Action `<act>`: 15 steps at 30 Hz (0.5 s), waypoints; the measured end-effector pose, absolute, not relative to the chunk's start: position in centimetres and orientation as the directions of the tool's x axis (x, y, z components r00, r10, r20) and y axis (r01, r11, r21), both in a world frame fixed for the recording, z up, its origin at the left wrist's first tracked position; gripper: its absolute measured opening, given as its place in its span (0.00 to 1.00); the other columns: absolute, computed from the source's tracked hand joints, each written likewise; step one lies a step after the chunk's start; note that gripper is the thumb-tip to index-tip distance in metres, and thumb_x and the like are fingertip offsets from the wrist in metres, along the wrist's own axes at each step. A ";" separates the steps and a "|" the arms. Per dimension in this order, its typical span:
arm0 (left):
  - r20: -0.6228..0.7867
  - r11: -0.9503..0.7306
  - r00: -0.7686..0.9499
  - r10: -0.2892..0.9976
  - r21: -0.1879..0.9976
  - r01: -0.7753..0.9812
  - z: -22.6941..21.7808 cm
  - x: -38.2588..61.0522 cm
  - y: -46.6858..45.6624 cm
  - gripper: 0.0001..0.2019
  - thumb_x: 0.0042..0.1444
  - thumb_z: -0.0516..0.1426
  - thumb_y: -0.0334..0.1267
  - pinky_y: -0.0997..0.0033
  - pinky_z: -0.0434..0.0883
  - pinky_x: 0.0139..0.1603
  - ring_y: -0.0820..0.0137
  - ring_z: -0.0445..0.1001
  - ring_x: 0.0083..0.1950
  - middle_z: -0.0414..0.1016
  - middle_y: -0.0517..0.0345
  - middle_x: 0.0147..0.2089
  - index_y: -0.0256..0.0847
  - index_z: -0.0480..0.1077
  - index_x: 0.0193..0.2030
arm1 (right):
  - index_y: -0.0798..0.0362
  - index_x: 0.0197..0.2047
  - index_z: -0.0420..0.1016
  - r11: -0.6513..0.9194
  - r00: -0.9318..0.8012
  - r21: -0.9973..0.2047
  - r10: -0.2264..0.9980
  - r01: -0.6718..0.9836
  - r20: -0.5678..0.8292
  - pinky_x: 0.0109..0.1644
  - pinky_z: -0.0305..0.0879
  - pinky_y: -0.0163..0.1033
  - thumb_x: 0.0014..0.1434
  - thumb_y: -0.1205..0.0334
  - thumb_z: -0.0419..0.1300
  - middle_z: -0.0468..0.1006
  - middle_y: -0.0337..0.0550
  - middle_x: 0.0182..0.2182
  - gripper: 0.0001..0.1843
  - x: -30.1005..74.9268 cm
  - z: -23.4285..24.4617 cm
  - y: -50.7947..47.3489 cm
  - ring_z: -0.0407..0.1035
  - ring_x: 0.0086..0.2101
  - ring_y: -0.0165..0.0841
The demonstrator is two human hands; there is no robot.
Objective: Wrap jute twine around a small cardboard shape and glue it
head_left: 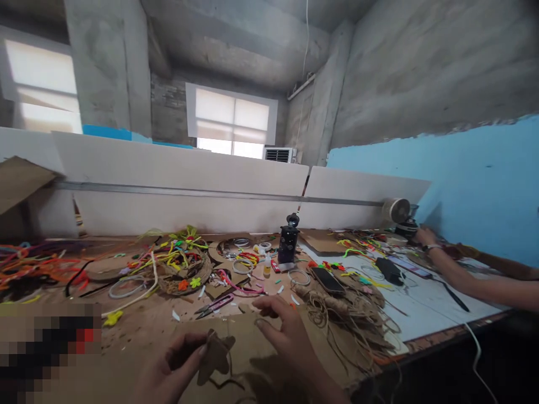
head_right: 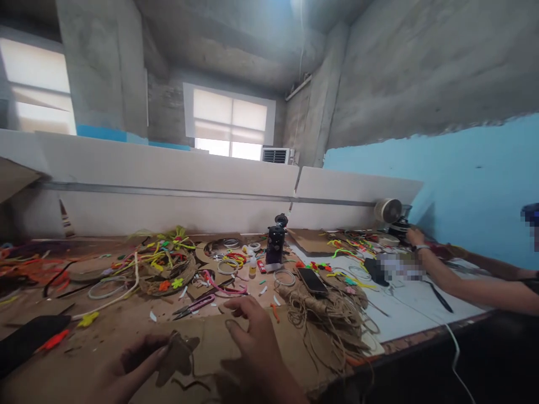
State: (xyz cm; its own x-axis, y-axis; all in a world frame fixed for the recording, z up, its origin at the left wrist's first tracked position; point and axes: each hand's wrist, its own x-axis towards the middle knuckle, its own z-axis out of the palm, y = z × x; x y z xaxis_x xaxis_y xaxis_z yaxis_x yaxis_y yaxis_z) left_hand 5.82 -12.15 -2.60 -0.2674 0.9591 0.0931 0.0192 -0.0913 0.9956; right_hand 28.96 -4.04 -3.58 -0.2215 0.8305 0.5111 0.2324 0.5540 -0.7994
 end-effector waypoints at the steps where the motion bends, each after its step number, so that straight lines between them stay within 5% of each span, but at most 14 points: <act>1: 0.103 -0.098 -0.250 0.963 0.995 0.034 -2.3 5.6 -11.7 0.18 0.40 0.72 0.56 0.65 0.76 0.40 0.55 0.80 0.39 0.84 0.55 0.32 0.45 0.82 0.30 | 0.49 0.45 0.83 0.531 -0.209 -0.809 0.846 0.253 0.490 0.47 0.68 0.41 0.52 0.66 0.63 0.82 0.43 0.42 0.16 29.7 -3.5 -3.1 0.74 0.40 0.38; 9: 0.166 -0.159 -0.093 0.982 0.984 0.079 -0.9 3.9 -6.4 0.16 0.45 0.69 0.52 0.72 0.67 0.28 0.66 0.72 0.26 0.79 0.56 0.24 0.40 0.81 0.28 | 0.56 0.46 0.78 0.330 -0.025 -0.880 0.939 0.341 0.342 0.43 0.73 0.43 0.57 0.64 0.68 0.80 0.44 0.41 0.13 32.7 -5.5 8.7 0.74 0.38 0.37; 15: 0.096 -0.097 0.013 0.995 0.990 0.098 -1.4 2.6 -2.1 0.16 0.47 0.68 0.53 0.72 0.67 0.30 0.66 0.72 0.26 0.81 0.55 0.25 0.40 0.81 0.29 | 0.56 0.53 0.75 0.164 0.059 -0.888 0.976 0.430 0.209 0.47 0.77 0.47 0.69 0.57 0.63 0.79 0.46 0.49 0.13 31.6 -7.2 16.4 0.76 0.44 0.37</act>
State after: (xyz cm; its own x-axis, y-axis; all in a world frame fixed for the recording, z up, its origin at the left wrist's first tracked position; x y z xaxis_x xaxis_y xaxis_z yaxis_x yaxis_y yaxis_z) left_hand 2.64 -2.06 -1.39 0.0132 0.9953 0.0963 0.0978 -0.0971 0.9905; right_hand 31.55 16.45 -7.20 0.0591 0.9761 0.2089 0.4296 0.1640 -0.8880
